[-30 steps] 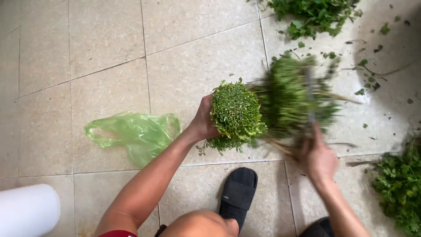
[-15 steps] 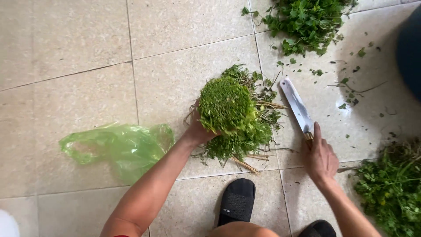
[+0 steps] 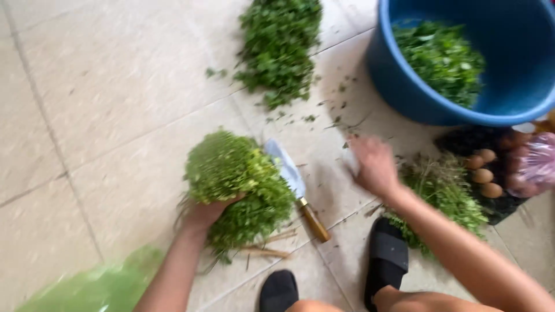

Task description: Preparing herbs by cutting off roots and placing them in a bowl.

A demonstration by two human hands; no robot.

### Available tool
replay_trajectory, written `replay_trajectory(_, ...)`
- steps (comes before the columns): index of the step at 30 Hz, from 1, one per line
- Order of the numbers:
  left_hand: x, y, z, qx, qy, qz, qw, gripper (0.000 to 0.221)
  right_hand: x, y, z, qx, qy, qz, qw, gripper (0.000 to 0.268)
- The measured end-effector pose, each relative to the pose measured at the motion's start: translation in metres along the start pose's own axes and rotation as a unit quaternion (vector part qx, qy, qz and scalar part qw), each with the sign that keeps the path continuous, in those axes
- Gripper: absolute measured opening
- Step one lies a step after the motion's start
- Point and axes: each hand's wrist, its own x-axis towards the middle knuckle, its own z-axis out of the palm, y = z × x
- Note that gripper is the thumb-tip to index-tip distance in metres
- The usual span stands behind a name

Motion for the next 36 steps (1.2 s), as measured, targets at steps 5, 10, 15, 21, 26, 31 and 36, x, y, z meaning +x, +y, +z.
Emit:
replay_trajectory(5,0.022,0.070,-0.016,0.057,-0.007,-0.033,0.998,0.059,0.078,0.124,-0.054,-0.098,0.130,0.064,0.985,0.076)
replay_trajectory(10,0.029,0.117,-0.021,0.144,-0.018,0.012,0.989,0.048,0.095,0.158,-0.039,-0.062,0.027,0.134,0.989,0.054)
replay_trajectory(15,0.055,0.175,0.001,0.175,-0.011,0.198,0.964,0.053,0.054,0.120,-0.046,-0.023,-0.102,0.089,0.991,0.029)
replay_trajectory(21,0.102,0.287,0.076,0.211,-0.072,0.289,0.931,0.055,0.035,0.071,-0.133,0.079,-0.344,-0.022,0.935,0.064)
replay_trajectory(26,0.151,0.337,0.157,0.185,-0.131,0.269,0.936,0.066,0.034,0.110,-0.145,0.555,-0.054,-0.091,0.825,0.104)
replay_trajectory(31,0.200,0.337,0.231,0.143,-0.181,0.276,0.933,0.073,0.060,0.120,-0.165,0.719,0.076,-0.038,0.690,0.150)
replay_trajectory(36,0.236,0.325,0.286,0.122,-0.222,0.283,0.925,0.136,0.075,0.131,-0.157,0.718,0.190,0.068,0.666,0.143)
